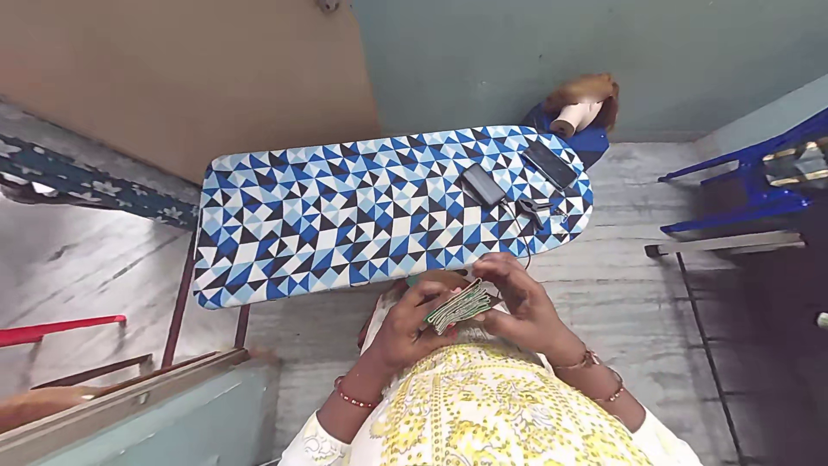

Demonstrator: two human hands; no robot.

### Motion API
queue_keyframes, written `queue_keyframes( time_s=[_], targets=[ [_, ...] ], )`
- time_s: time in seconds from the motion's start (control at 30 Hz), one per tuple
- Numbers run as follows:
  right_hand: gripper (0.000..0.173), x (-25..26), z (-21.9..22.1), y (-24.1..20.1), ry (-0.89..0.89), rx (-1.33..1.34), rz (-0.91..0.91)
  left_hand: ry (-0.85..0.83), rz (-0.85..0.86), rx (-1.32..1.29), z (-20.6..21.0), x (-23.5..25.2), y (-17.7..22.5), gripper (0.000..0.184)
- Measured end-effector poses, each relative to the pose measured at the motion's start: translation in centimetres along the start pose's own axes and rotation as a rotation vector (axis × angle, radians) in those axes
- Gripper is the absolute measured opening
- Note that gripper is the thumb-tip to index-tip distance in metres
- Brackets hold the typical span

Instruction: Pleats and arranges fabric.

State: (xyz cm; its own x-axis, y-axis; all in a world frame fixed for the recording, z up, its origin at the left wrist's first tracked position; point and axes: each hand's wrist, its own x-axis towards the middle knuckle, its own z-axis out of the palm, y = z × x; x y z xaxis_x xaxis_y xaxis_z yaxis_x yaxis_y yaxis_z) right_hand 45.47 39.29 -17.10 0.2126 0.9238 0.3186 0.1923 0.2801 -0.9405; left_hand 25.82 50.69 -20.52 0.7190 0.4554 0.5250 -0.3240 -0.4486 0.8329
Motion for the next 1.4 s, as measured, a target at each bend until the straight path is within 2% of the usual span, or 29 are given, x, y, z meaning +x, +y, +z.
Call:
queue_keyframes(
  time_s=[0.1, 0.2, 0.5, 0.7, 1.0, 1.17, 1.3, 1.4],
  targets=[
    [0.043, -0.6, -0.5, -0.5, 0.031, -0.104, 0.005, -0.010, 0.012, 0.046, -0.8, -0.5, 0.1, 0.042],
    [0.033, -1.3, -0.4, -0.8, -0.019, -0.160, 0.005, -0.038, -0.008, 0.039, -1.3, -1.1, 0.3, 0.041],
    [0.033, -0.8, 1.2, -0.4, -0.018, -0.091, 0.029, -0.094, 0.006, 0.055, -2.1, -1.0, 0.4, 0.043],
    [0.016, -0.6, 1.5, 0.0, -0.004, -0.112, 0.003, -0.060, 0.001, 0.076, -2.0, -0.8, 0.0, 0.042],
    [0.020, 0.2, 1.2, -0.6, -0.065, -0.219, -0.034, -0.016, 0.028, 0.188, -1.9, 0.2, 0.0, 0.030],
    [0.021, -0.1, 0.3, -0.8, -0.106, -0.126, -0.009, -0.037, 0.044, 0.170, -1.5, 0.7, 0.0, 0.030],
    [0.019, -0.7, 0.0, -1.0, -0.039, -0.078, 0.000, -0.056, 0.058, 0.192, -1.1, 0.8, 0.0, 0.031],
    [0.034, -0.8, -0.1, -1.3, 0.020, 0.019, 0.020, -0.057, 0.077, 0.228, -0.7, 0.7, 0.0, 0.028]
  ],
)
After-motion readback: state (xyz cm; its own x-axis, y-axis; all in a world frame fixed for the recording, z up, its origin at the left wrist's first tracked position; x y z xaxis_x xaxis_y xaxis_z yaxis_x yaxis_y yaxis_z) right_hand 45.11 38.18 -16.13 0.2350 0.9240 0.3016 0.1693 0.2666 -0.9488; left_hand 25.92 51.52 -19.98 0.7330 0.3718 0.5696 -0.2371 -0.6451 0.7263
